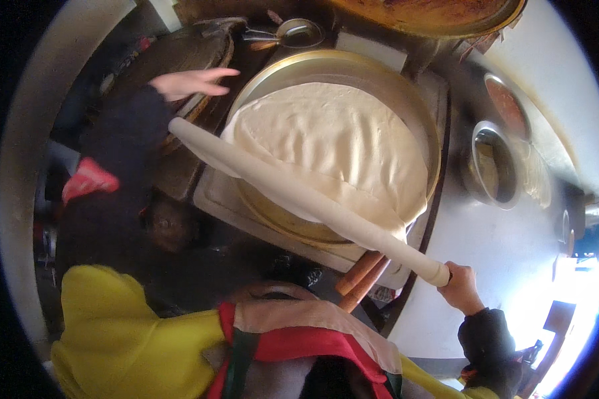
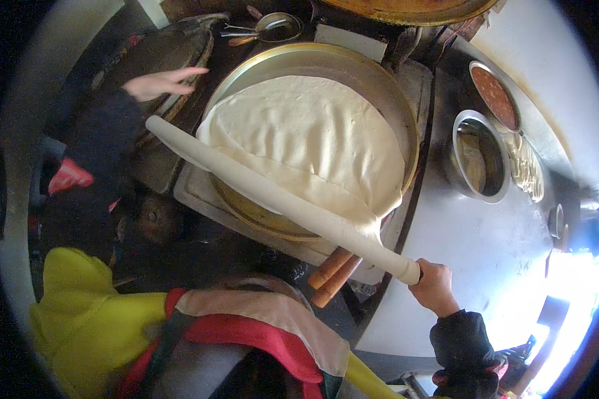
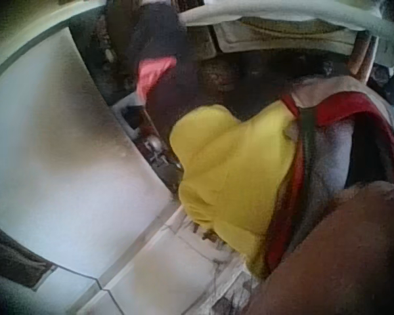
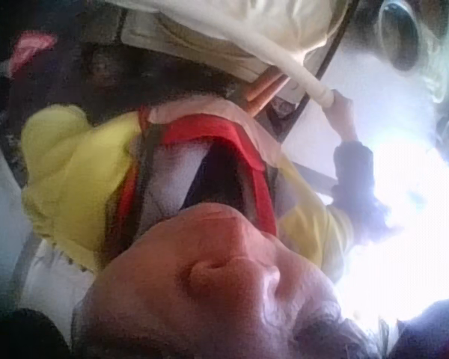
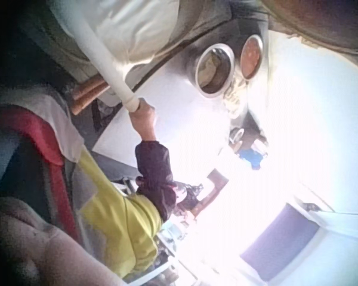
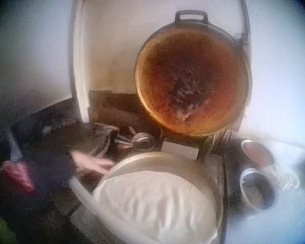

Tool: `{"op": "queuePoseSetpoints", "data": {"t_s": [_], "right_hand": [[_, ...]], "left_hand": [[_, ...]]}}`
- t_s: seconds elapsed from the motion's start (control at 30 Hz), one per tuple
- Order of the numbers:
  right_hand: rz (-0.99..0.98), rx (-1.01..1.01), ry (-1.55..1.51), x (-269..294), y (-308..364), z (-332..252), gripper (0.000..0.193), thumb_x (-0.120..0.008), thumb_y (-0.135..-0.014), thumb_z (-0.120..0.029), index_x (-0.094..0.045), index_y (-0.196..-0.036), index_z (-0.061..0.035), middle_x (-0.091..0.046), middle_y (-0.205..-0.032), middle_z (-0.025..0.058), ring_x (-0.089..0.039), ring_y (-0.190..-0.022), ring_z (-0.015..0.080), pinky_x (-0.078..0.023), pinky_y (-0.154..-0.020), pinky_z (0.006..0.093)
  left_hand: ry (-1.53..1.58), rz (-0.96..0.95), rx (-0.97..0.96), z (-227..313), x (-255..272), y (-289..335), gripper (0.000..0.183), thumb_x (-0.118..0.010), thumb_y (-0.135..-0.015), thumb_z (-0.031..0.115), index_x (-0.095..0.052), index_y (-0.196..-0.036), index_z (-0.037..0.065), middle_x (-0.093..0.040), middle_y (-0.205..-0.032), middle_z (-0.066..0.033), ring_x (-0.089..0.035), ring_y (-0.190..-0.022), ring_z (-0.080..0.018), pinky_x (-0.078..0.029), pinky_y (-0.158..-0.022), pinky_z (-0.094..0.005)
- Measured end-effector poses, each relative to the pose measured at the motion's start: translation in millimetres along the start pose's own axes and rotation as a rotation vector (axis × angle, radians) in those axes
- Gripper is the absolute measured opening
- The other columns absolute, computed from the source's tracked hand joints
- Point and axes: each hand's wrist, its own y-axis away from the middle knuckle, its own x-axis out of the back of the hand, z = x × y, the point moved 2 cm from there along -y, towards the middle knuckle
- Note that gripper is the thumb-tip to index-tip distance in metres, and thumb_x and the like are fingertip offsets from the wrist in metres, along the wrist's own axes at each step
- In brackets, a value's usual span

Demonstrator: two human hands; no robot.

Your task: The person rolls out a large sheet of dough on a metal countertop using a long rolling pin, then transfers it to a round tray. They briefly serve a customer by cutting and bagging a cooked flatbread, then return to rolling and shaping another dough sheet.

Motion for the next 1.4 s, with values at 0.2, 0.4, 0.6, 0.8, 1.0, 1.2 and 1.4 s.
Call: {"op": "queuePoseSetpoints", "data": {"t_s": [0.2, 0.4, 0.6, 0.8, 1.0, 1.2, 1.4], "right_hand": [[0.004, 0.058, 0.089, -5.6, -10.9, -25.4, 0.015, -0.066, -0.067, -0.013, -0.06, -0.079, -0.0078, -0.062, -0.069, 0.0114, -0.061, -0.066, 0.0321, -0.049, -0.061, 0.0394], [-0.035, -0.092, 0.004, -26.4, 0.2, -29.6, 0.013, -0.066, -0.067, -0.015, -0.06, -0.077, -0.0101, -0.061, -0.067, 0.0097, -0.061, -0.066, 0.0308, -0.048, -0.06, 0.0396], [0.023, -0.126, 0.018, -31.8, -1.6, -29.2, 0.013, -0.066, -0.066, -0.014, -0.06, -0.076, -0.0099, -0.06, -0.066, 0.0093, -0.061, -0.066, 0.031, -0.048, -0.06, 0.0389], [0.134, -0.174, -0.042, -27.3, -4.8, -24.6, 0.015, -0.068, -0.065, -0.013, -0.059, -0.076, -0.0095, -0.061, -0.068, 0.0092, -0.061, -0.068, 0.0311, -0.048, -0.061, 0.0386], [0.114, -0.293, -0.104, -23.2, -7.1, -65.4, 0.018, -0.068, -0.067, -0.018, -0.059, -0.081, -0.0101, -0.062, -0.071, 0.0115, -0.062, -0.073, 0.032, -0.048, -0.064, 0.0395], [0.088, -0.348, -0.144, -36.0, -18.7, -118.8, 0.016, -0.061, -0.071, -0.022, -0.06, -0.083, -0.0112, -0.062, -0.069, 0.0128, -0.061, -0.07, 0.0338, -0.047, -0.062, 0.0427], [0.092, -0.382, -0.215, -55.4, -36.0, -145.1, 0.014, -0.057, -0.071, -0.018, -0.056, -0.082, -0.0087, -0.062, -0.072, 0.0116, -0.061, -0.071, 0.0328, -0.046, -0.062, 0.044]], "left_hand": [[-0.698, 0.1, 0.32, 21.6, -109.6, -140.6, 0.081, -0.036, -0.088, 0.057, -0.002, -0.145, 0.009, 0.003, -0.149, -0.0206, 0.0, -0.137, -0.0398, -0.004, -0.107, -0.058], [-0.622, 0.437, -0.01, 12.7, -180.0, -209.6, 0.077, -0.036, -0.09, 0.055, -0.011, -0.144, 0.006, -0.002, -0.147, -0.0271, -0.003, -0.136, -0.0415, -0.007, -0.106, -0.0576], [-0.761, 0.417, -0.283, 42.3, -131.0, -291.5, 0.075, -0.034, -0.091, 0.054, -0.016, -0.143, 0.003, -0.007, -0.146, -0.027, -0.006, -0.137, -0.0394, -0.008, -0.11, -0.0494], [-0.69, 0.164, -0.222, 50.9, -100.9, -302.3, 0.076, -0.033, -0.089, 0.058, -0.013, -0.144, 0.008, -0.001, -0.148, -0.0226, 0.001, -0.139, -0.0335, -0.005, -0.11, -0.0478], [-1.271, -0.271, -0.989, 175.5, -157.7, -254.4, 0.068, -0.036, -0.091, 0.051, -0.013, -0.145, 0.016, -0.002, -0.151, -0.0103, -0.004, -0.139, -0.0283, -0.007, -0.112, -0.0458], [-1.104, -0.499, -1.535, 183.2, -230.2, -290.6, 0.066, -0.039, -0.088, 0.049, -0.014, -0.144, 0.026, -0.006, -0.152, -0.0044, -0.007, -0.139, -0.0257, -0.008, -0.114, -0.041], [-1.253, -0.341, -1.216, 179.7, -181.4, -328.0, 0.072, -0.044, -0.086, 0.049, -0.012, -0.145, 0.023, -0.006, -0.151, -0.0078, -0.006, -0.139, -0.0269, -0.006, -0.113, -0.042]]}}
